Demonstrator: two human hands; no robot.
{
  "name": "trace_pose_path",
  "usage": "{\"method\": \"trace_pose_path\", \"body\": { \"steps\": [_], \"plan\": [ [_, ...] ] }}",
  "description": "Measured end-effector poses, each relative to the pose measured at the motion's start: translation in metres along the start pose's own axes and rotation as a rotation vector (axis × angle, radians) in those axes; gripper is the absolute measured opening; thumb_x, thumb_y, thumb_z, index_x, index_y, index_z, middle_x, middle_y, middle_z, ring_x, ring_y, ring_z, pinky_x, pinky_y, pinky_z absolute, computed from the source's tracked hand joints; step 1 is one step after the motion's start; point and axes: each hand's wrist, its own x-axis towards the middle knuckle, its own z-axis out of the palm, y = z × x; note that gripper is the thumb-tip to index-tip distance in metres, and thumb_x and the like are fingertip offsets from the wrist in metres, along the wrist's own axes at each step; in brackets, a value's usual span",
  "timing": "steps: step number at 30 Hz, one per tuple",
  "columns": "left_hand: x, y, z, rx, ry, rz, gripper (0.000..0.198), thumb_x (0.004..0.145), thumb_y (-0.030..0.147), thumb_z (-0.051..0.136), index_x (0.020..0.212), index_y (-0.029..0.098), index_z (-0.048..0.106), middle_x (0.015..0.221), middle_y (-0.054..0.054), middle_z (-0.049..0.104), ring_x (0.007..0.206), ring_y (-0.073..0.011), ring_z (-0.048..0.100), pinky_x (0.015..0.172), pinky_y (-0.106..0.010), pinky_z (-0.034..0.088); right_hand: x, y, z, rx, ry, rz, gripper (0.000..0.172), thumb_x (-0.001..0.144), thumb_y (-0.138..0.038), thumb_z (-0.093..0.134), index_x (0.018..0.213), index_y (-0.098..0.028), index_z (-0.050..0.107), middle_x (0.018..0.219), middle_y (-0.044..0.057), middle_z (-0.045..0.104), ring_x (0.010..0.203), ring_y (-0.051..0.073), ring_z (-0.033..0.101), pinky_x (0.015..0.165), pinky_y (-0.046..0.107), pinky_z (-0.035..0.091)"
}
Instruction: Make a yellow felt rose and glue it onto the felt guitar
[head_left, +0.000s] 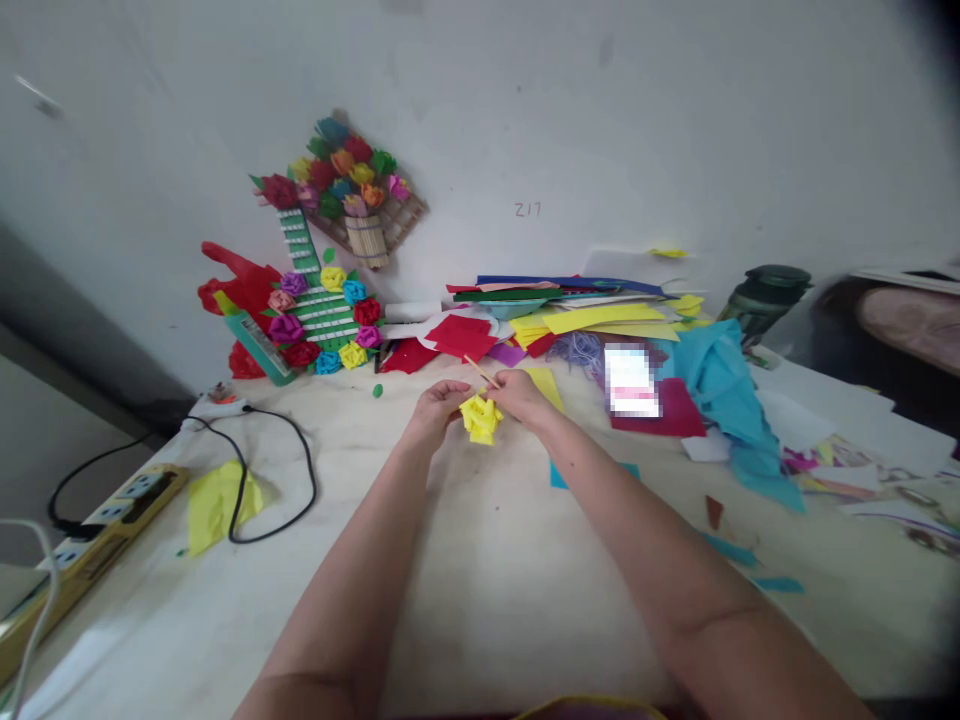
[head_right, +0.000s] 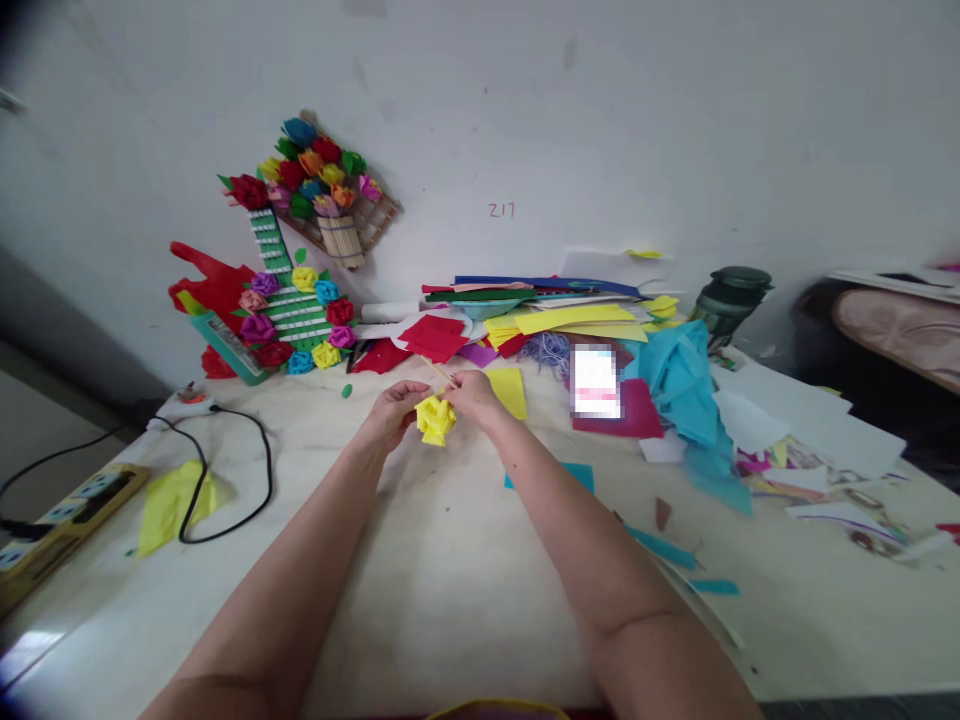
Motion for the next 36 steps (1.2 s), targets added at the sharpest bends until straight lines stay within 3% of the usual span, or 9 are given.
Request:
{"method": "trace_pose_path", "body": {
  "steps": [7, 18, 22, 28, 36],
  "plan": [
    [-0.002, 0.002, 0.000, -0.017, -0.038, -0.103, 0.033, 0.050, 0.024, 0.076, 0.076, 0.013, 0.059, 0.067, -0.002, 0.062, 0.057, -0.0119, 0.058, 0.054, -0.023, 0.043, 0.000, 0.001, 0.002, 0.063, -0.045, -0.034, 0.017, 0.052, -0.025, 0.061, 0.059, -0.016, 0.048, 0.053, -0.006, 0.047, 0.052, 0.009, 0.045, 0.050, 0.020, 0.036],
    [-0.002, 0.001, -0.007, 0.014, -0.143, -0.165, 0.019, 0.057, 0.025, 0.071, 0.065, 0.011, 0.061, 0.059, -0.003, 0.059, 0.051, -0.0086, 0.052, 0.051, -0.021, 0.039, 0.000, 0.001, 0.003, 0.110, -0.031, -0.104, 0.019, 0.052, -0.027, 0.061, 0.059, -0.016, 0.048, 0.057, -0.005, 0.047, 0.056, 0.009, 0.045, 0.054, 0.021, 0.037],
    [-0.003, 0.002, -0.008, 0.063, -0.117, -0.162, 0.016, 0.055, 0.021, 0.069, 0.065, 0.011, 0.062, 0.060, -0.004, 0.061, 0.052, -0.0101, 0.054, 0.051, -0.022, 0.040, -0.001, 0.001, 0.002, 0.103, -0.049, -0.098, 0.022, 0.054, -0.031, 0.062, 0.060, -0.015, 0.049, 0.058, -0.005, 0.048, 0.056, 0.009, 0.045, 0.054, 0.021, 0.037],
    [-0.003, 0.005, -0.007, 0.125, -0.064, -0.132, 0.014, 0.055, 0.022, 0.066, 0.062, 0.012, 0.059, 0.056, -0.002, 0.059, 0.047, -0.0094, 0.052, 0.046, -0.021, 0.037, -0.005, -0.006, -0.008, -0.073, -0.122, -0.140, 0.032, 0.072, -0.047, 0.046, 0.067, -0.016, 0.054, 0.058, -0.003, 0.050, 0.056, 0.010, 0.044, 0.055, 0.022, 0.034],
    [-0.003, 0.007, -0.010, 0.138, -0.050, -0.130, 0.015, 0.055, 0.022, 0.066, 0.061, 0.012, 0.057, 0.055, -0.002, 0.058, 0.047, -0.0099, 0.052, 0.046, -0.021, 0.038, -0.005, -0.010, -0.014, -0.244, -0.167, -0.204, 0.027, 0.079, -0.035, 0.042, 0.064, -0.017, 0.055, 0.055, -0.002, 0.048, 0.053, 0.010, 0.042, 0.054, 0.022, 0.032]
  ]
}}
